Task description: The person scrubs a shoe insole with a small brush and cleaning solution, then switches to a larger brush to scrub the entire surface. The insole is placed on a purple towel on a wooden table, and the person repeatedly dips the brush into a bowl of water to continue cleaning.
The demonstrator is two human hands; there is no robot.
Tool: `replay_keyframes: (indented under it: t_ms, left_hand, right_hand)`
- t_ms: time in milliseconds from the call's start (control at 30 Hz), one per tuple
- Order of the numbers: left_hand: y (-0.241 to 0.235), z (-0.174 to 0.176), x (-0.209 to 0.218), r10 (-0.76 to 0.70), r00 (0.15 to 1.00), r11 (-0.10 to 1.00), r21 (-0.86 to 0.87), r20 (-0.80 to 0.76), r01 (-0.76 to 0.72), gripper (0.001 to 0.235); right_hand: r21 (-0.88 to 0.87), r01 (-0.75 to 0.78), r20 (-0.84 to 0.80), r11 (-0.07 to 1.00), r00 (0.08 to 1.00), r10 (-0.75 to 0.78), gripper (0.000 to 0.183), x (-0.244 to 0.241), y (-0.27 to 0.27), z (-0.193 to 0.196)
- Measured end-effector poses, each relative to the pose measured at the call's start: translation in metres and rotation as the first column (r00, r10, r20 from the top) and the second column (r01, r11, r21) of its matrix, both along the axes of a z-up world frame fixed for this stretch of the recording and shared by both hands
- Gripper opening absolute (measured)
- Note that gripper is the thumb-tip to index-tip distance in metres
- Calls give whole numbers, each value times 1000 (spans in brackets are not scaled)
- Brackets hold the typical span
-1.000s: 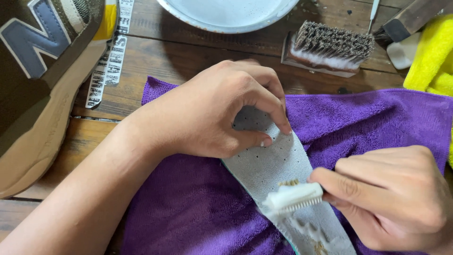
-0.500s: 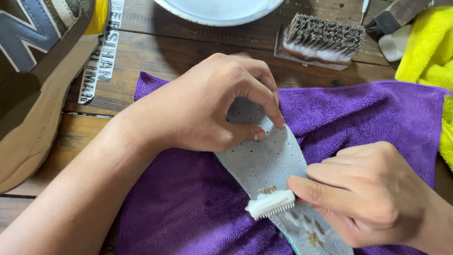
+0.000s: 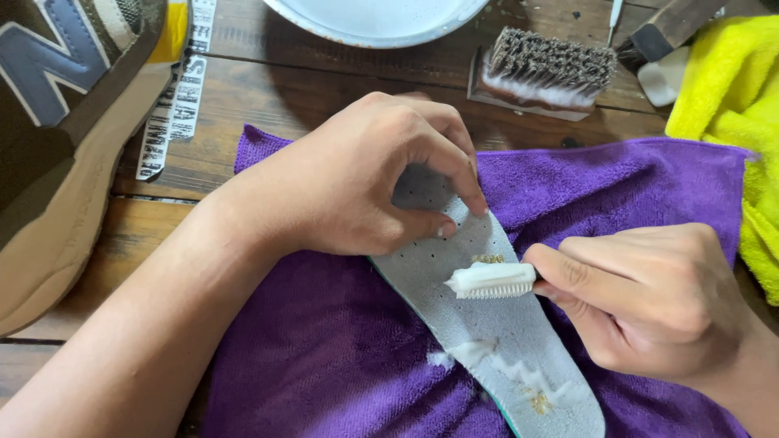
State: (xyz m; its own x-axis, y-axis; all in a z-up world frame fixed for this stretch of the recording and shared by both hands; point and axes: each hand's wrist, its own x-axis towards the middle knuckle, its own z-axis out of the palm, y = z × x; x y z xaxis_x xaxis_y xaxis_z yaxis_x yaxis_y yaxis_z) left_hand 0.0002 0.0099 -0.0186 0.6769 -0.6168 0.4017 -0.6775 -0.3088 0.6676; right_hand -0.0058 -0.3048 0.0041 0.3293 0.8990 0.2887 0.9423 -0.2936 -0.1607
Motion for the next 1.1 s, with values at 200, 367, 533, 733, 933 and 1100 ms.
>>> replay_keyframes:
  t_ms: [200,367,533,733,933,1100]
  left_hand:
    - [-1,2,2,8,997,1000,5,-71,-8,33]
    - [0,2,1,21,998,1000,17,-61,-20,31]
    - [-1,4,1,-3,999,1000,14,-48,3,31]
    - [-1,4,1,-17,1000,1000,26,-23,18,28]
    - [-3,9,0,-5,998,999,36,-61,7,27]
    - [-2,9,-1,13,999,999,48,-48,-11,26]
  right_hand:
    - [-1,-91,-73,996,993,91,19,-13,-14,-1]
    - [-51,-113,-52,992,993,110,16,-37,-38,-3]
    - [-28,-87,-63,996,994,85,21,-39,-47,-6]
    - [9,119,-33,993,992,-118,17,-25,-32,0]
    - [5,-1,-44,1000,999,1,14,-34,-41,1]
    - [-46,-109,-165,993,981,100,21,-45,-67,-2]
